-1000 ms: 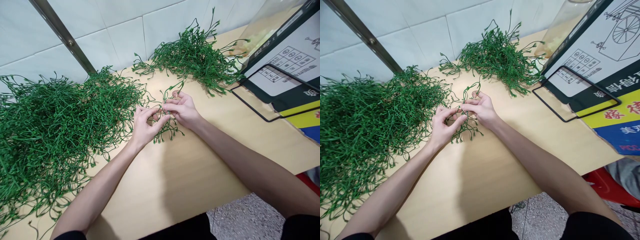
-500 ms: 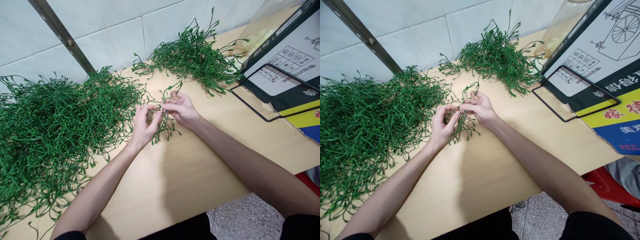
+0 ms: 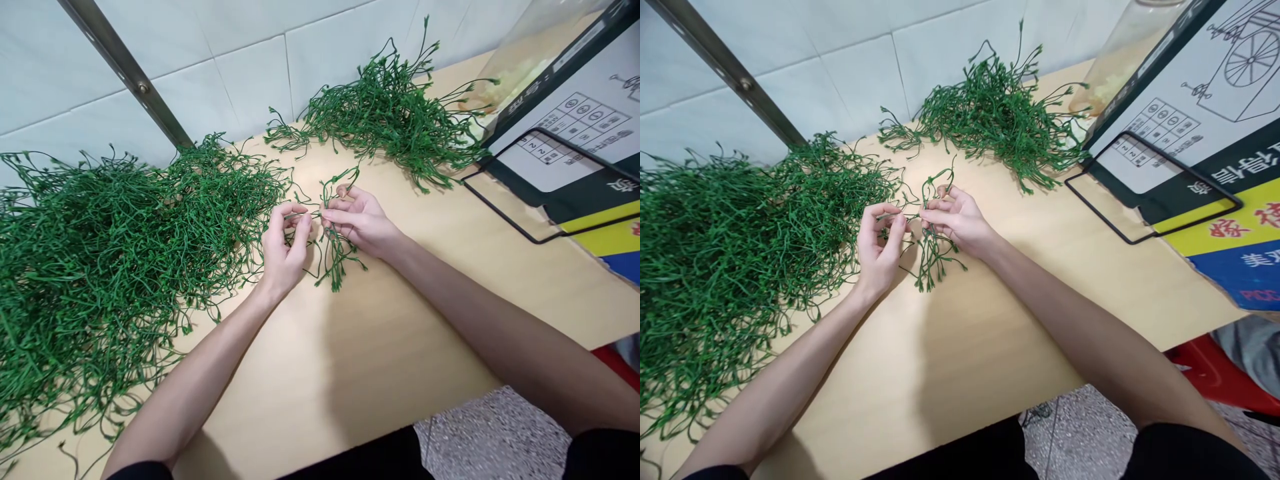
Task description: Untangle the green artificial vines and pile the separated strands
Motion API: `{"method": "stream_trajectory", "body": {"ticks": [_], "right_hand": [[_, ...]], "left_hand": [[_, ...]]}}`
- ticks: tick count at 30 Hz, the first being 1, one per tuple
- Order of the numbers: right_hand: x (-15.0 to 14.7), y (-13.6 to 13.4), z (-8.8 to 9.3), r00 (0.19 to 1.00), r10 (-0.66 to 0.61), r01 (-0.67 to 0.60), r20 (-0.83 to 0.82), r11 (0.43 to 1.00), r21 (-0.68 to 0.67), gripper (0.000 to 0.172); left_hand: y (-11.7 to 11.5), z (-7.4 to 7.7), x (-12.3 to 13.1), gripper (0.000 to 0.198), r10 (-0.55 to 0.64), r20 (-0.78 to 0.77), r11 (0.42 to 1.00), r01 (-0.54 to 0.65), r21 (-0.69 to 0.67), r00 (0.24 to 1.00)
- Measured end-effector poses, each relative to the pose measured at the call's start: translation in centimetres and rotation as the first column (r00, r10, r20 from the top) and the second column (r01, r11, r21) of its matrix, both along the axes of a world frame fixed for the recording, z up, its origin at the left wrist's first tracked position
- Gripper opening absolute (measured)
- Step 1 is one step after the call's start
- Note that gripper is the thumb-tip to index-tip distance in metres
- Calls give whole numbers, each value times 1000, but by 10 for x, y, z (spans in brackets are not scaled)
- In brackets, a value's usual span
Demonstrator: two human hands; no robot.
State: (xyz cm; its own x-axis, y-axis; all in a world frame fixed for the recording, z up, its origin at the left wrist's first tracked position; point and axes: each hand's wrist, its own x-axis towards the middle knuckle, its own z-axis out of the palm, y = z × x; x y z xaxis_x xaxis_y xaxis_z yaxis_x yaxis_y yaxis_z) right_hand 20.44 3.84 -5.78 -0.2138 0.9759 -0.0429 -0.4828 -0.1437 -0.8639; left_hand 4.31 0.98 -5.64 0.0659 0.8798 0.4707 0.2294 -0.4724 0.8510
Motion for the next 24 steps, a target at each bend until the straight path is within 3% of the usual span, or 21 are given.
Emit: {"method": "stream_trajectory", "body": {"ticks": [9,14,18,24], "right_hand": [[-1,1,-3,999,19,-19,27,1000,7,66],[-1,1,-4,999,23,-24,41,999,36,65],[-2,0,-2,999,20,-22,48,999,44,63],[-3,-2,2,996,18,-23,88,998,54,63]], "left_hand": [[-3,5,0,25,-76,105,997,79,-20,992],[-4,3,0,27,-155,77,988,153,28,985],[-4,-1,0,32,-109,13,994,108,35,994],[0,-6,1,55,-6,-27,999,7,46,1000]]}}
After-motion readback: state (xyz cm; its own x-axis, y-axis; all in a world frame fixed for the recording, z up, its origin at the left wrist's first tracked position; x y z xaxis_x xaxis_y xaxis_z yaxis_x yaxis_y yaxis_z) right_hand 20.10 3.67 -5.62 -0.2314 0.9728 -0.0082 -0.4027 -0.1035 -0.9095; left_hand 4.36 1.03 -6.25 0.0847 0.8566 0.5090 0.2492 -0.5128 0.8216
